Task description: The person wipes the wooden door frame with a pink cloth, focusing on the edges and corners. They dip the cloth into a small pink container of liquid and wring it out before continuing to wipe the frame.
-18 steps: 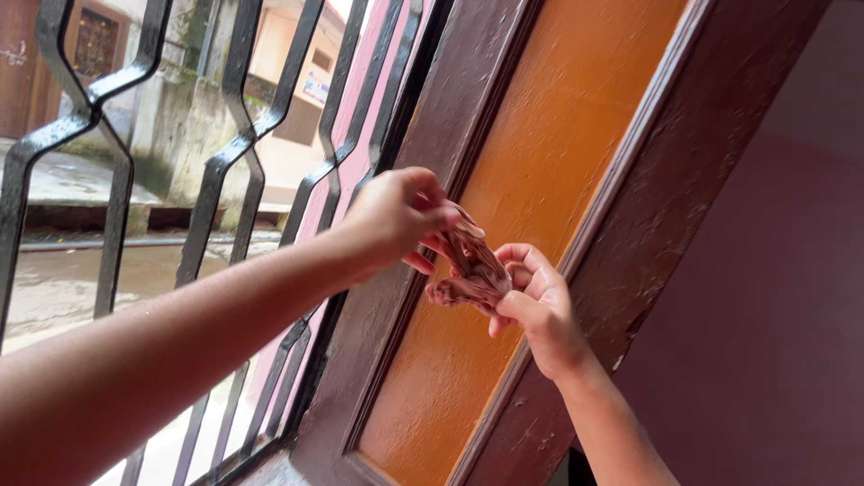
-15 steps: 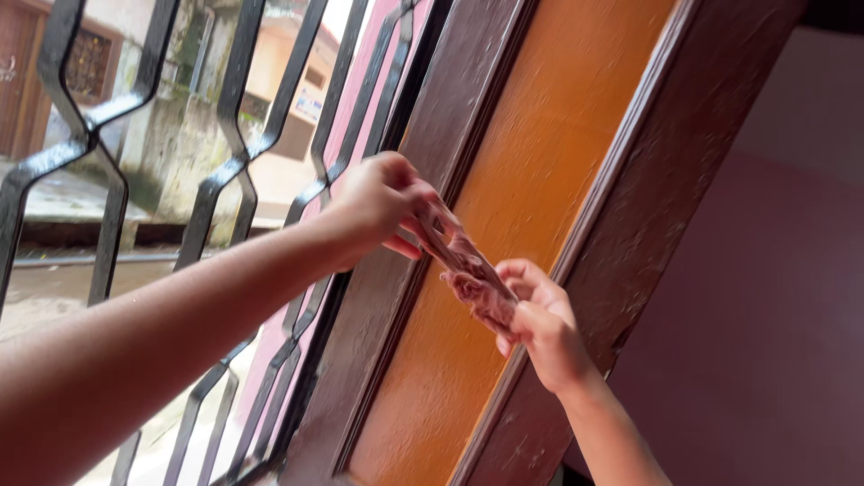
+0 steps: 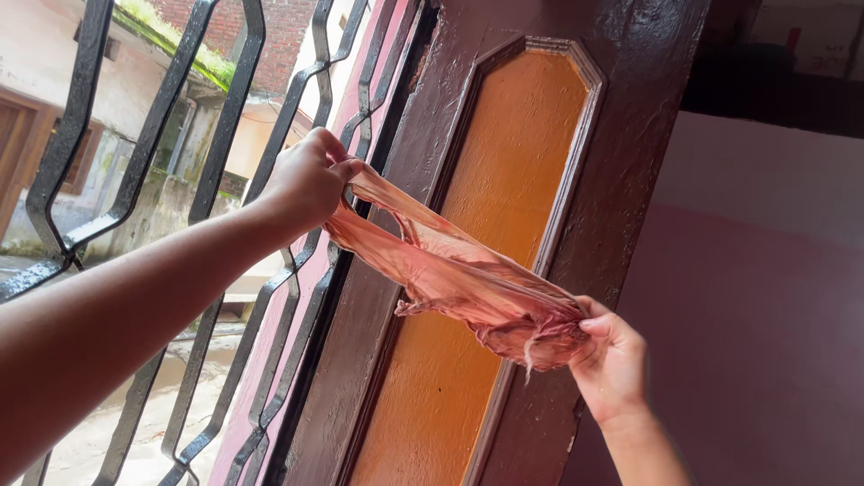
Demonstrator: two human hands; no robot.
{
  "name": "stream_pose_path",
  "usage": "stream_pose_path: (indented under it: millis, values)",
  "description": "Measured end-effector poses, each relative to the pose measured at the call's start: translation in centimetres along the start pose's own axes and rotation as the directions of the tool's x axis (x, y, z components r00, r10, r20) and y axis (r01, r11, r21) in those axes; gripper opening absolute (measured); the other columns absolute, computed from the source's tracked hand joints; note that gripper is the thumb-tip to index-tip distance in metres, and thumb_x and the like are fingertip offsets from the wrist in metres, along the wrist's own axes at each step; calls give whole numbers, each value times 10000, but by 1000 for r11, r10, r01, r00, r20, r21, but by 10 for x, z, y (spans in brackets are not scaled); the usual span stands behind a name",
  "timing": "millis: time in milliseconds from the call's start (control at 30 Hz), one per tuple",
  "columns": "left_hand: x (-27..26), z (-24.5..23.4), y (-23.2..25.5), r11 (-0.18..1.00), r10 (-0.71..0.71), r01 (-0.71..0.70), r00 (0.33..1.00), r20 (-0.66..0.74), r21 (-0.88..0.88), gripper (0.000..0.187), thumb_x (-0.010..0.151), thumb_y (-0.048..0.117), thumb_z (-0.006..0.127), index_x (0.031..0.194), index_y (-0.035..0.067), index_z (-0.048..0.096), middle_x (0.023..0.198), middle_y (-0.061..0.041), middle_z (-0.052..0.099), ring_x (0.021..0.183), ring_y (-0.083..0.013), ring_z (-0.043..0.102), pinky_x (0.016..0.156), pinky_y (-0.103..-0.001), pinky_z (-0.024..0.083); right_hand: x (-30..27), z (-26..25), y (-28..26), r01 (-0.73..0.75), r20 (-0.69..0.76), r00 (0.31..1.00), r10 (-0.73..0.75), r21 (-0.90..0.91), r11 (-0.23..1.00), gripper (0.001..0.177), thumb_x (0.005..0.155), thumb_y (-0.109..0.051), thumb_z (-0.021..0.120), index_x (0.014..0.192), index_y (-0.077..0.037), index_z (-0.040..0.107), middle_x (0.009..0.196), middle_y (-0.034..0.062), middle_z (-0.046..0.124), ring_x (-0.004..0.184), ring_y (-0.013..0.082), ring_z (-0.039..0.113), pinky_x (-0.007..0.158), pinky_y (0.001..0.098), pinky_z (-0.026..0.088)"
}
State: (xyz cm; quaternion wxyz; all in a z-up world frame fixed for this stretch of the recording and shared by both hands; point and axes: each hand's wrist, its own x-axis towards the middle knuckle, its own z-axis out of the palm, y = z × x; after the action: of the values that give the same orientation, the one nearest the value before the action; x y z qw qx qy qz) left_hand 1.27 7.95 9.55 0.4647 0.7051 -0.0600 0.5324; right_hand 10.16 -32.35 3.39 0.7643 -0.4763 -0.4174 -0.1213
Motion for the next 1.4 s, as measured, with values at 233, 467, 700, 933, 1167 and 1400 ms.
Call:
stream_pose_path:
  millis: [233, 467, 700, 933, 1167, 1400]
  values:
    - [1, -30, -1, 480, 577, -521, 793, 194, 706, 369, 1021, 469, 579, 1106, 110, 583, 742, -81, 693, 623, -272, 705, 500, -413, 526, 14, -17, -20, 128, -14, 991, -131, -133, 983, 301, 708, -29, 471, 949, 6, 648, 951, 83, 678, 892, 220, 652, 948, 383, 521]
    - [21, -53, -25, -239, 775, -667, 306, 552, 706, 253, 1050, 413, 533, 1019, 168, 585, 744, -14, 679, 655, -158, 738, 441, -265, 547, 21, -19, -46, 90, -147, 987, -72, 115, 989, 120, 803, -89, 509, 869, -65, 606, 892, 51, 661, 898, 199, 644, 987, 369, 532]
    - [22, -74, -25, -140, 426, -600, 681, 595, 787, 375, 1051, 483, 408, 1001, 173, 611, 620, -38, 662, 545, -187, 718, 501, -344, 588, 24, 3, -96, 467, -232, 863, -448, 34, 883, 120, 916, -18, 598, 995, -107, 614, 765, -5, 518, 649, 110, 554, 788, 389, 650]
    - [56, 21, 62, 960, 237, -257, 958, 162, 112, 509, 1073, 343, 445, 887, -40, 723, 745, -205, 742, 621, -270, 787, 540, -351, 654, 6, 115, -20, 290, 378, 915, -140, -378, 879, 547, 888, -311, 758, 1284, 5, 552, 936, 127, 663, 716, 169, 703, 593, 339, 657]
    - [47, 2, 90, 981, -92, 115, 985, 149, -154, 299, 1004, 118, 401, 894, -43, 628, 790, -224, 748, 651, -324, 804, 492, -432, 622, 9, 187, 55, -31, 465, 756, 462, -678, 734, 1296, 661, -783, 617, 1573, -79, 23, 1289, 235, 627, 951, 235, 751, 674, 373, 679]
    - [32, 15, 94, 987, -31, 29, 999, -15, -159, 386, 996, 240, 493, 769, -14, 675, 703, -190, 735, 510, -234, 728, 441, -357, 606, 25, 245, 87, 4, 548, 738, 393, -587, 810, 1137, 730, -725, 617, 1565, -123, 135, 1209, 222, 639, 924, 214, 738, 662, 354, 685]
